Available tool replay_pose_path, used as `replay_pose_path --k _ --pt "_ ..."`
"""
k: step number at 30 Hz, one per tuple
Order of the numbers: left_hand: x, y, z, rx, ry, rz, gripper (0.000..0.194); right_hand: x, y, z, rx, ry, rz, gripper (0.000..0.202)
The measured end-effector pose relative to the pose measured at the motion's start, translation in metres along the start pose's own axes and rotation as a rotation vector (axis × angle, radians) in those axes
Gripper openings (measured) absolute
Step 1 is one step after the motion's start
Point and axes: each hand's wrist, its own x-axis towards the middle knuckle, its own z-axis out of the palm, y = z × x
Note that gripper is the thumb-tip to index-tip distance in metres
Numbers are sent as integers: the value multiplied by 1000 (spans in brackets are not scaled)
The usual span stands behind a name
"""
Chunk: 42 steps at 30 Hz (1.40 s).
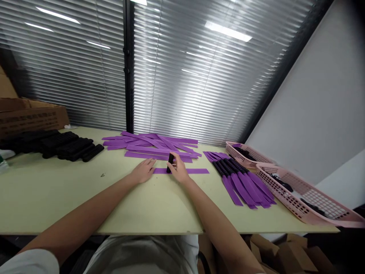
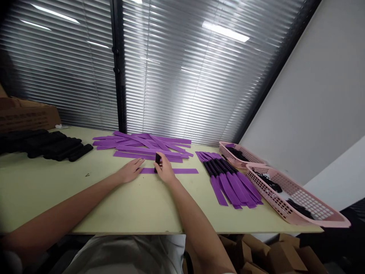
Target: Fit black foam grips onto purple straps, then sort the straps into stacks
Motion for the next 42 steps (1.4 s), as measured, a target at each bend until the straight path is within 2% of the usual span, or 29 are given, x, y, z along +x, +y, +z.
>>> replay_pose_path --k 3,10,17,23,29,34,38,42 --pt "0 1 0 0 -119 -64 61 -1 2 -2 27 -55 28 63" --pt "4 -2 -9 42 -225 -190 63 1 5 -7 27 -81 54 64" --pt "4 -42 -19 47 -239 -323 70 2 16 -14 -7 -41 88 64" --pt "-1 -81 -29 141 -200 -474 68 5 24 -20 -28 -8 79 64" --pt "-4 -100 -31 145 -161 -528 77 6 34 -27 -70 35 90 65" --pt "-6 -103 -33 137 -147 -534 87 6 37 -34 -73 73 117 67" --pt "-8 -97 -33 152 -100 -508 83 4 34 -35 -101 86 110 64" --pt "-9 -85 -36 138 5 -434 78 4 26 -31 -72 134 51 59"
